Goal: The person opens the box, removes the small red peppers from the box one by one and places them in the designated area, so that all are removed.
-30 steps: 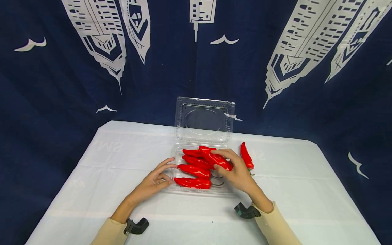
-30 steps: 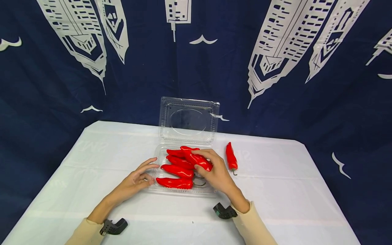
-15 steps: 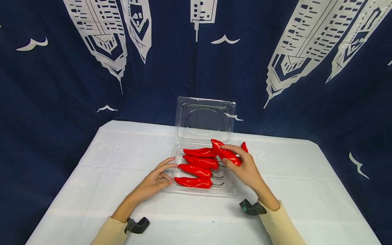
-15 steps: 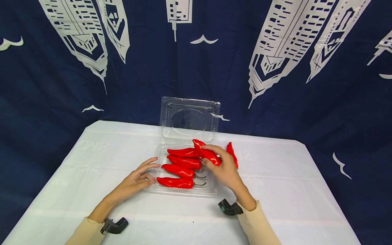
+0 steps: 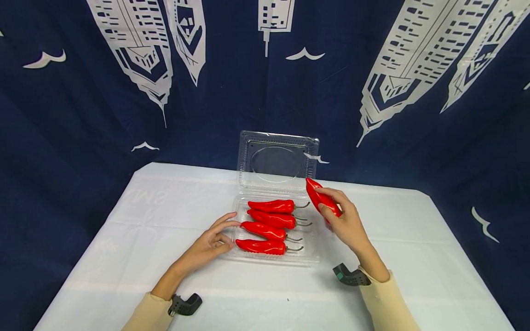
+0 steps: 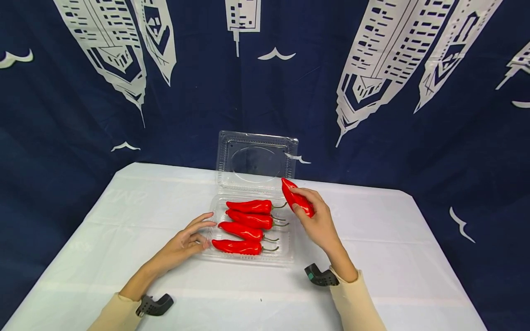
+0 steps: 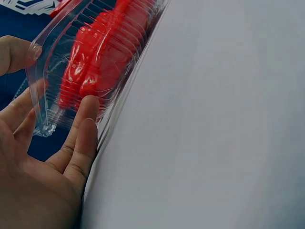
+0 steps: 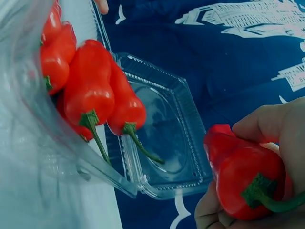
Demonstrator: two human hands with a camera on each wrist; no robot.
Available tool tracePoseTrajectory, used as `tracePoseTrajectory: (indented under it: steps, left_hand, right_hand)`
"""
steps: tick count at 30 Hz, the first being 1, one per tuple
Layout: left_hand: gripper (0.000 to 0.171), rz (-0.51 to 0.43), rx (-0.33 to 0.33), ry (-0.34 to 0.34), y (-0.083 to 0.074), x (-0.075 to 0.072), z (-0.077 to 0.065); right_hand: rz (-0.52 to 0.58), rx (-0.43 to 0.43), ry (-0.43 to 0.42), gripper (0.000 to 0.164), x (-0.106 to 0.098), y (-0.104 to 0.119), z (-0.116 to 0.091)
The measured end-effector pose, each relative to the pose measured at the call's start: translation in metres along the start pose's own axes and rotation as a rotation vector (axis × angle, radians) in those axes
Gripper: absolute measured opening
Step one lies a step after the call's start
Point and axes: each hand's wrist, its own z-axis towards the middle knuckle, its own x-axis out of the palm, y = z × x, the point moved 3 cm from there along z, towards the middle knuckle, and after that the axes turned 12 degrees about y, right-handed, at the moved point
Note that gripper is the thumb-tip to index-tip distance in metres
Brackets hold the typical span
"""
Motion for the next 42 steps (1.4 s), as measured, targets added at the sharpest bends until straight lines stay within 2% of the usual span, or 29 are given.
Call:
tracePoseTrajectory:
  steps: [9,18,27,38,42]
  left_hand:
    - [0.055,-0.01,0.009,0.002,0.0,0.0,0.0]
    - [0.055,-0.015,0.024,0.006,-0.001,0.001,0.0]
    - [0.056,-0.013,0.044,0.009,-0.002,0.002,0.0]
    - [0.055,-0.005,0.045,0.008,0.001,0.001,-0.001]
    - [0.056,-0.005,0.045,0.011,0.001,0.001,-0.001]
  right_hand:
    - [-0.044,0.01,-0.059,0.04,-0.012,-0.005,-0.002]
    - [0.014,0.121,-0.091,0.044,-0.023,-0.016,-0.003]
    - [0.078,0.25,-0.11,0.046,-0.033,-0.04,-0.003]
    - [0.126,0.395,-0.069,0.049,-0.041,-0.068,-0.002]
    - [0.161,0.431,-0.019,0.051,-0.043,-0.076,-0.003]
